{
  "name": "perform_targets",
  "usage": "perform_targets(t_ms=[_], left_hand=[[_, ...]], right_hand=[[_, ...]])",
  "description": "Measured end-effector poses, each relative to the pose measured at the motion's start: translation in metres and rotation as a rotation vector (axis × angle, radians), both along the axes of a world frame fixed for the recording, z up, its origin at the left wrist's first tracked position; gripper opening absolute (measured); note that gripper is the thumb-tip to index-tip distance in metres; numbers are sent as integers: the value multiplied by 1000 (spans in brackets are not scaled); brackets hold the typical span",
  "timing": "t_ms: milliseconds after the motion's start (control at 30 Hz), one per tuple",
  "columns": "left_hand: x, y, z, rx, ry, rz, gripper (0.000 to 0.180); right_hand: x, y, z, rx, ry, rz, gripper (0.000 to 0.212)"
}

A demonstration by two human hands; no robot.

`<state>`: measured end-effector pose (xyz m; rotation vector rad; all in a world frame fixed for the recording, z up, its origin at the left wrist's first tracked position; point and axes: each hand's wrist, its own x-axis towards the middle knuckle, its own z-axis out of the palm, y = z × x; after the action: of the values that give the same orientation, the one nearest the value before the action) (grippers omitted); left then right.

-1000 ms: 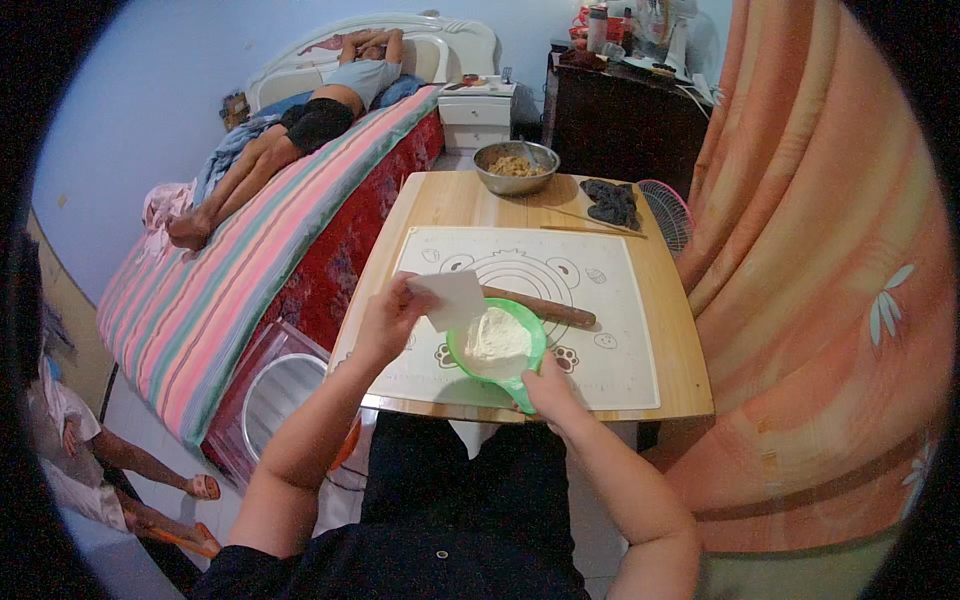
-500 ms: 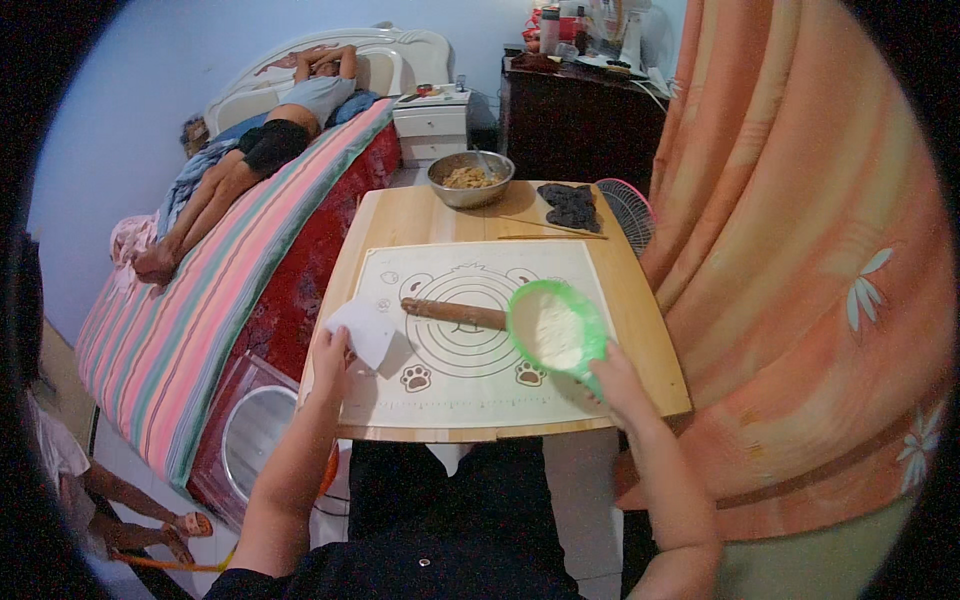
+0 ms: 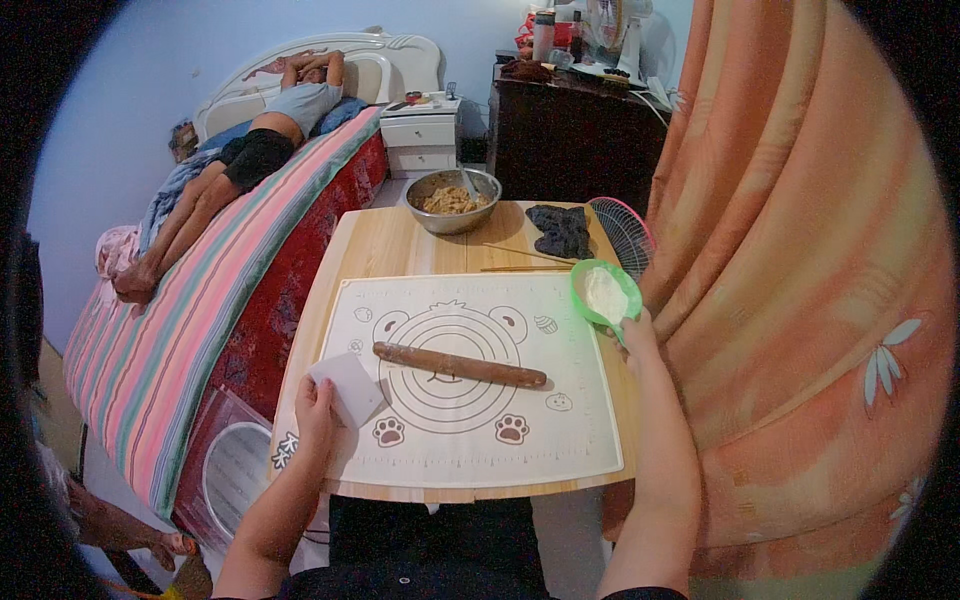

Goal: The person kneads dough in a metal bowl, then transfers it to a silicone mat on a table. They knead the dough further, divide it into smaller portions, and place the pieces into a metal bowl.

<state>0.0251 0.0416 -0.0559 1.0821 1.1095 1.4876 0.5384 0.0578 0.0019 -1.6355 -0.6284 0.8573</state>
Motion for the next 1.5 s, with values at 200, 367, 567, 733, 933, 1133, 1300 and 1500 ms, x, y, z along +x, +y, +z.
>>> perform_targets(t_ms=[200, 367, 567, 733, 933, 1133, 1300, 1500], left_hand=[[3, -2, 7, 14, 58, 18, 21], [4, -2, 3, -2, -17, -23, 22], [1, -3, 0, 11, 30, 10, 20], [0, 0, -2, 27, 7, 32, 23], [-6, 8, -10, -23, -45, 41, 25], [-23, 38, 13, -239, 159, 34, 27], [-6, 87, 16, -241, 23, 86, 29], [19, 77, -2, -310, 88, -33, 56]], right_hand=[[8, 56, 1, -38, -29, 93, 38], [20, 62, -3, -70, 36, 89, 35], [6, 9, 0, -31, -2, -34, 53], [-5, -41, -49, 192, -597, 11, 24], [-178, -79, -1, 294, -1106, 491, 27], [-183, -54, -12, -6, -1311, 612, 45], [-166, -56, -21, -79, -1376, 404, 43], [-153, -53, -36, -77, -1450, 343, 45]])
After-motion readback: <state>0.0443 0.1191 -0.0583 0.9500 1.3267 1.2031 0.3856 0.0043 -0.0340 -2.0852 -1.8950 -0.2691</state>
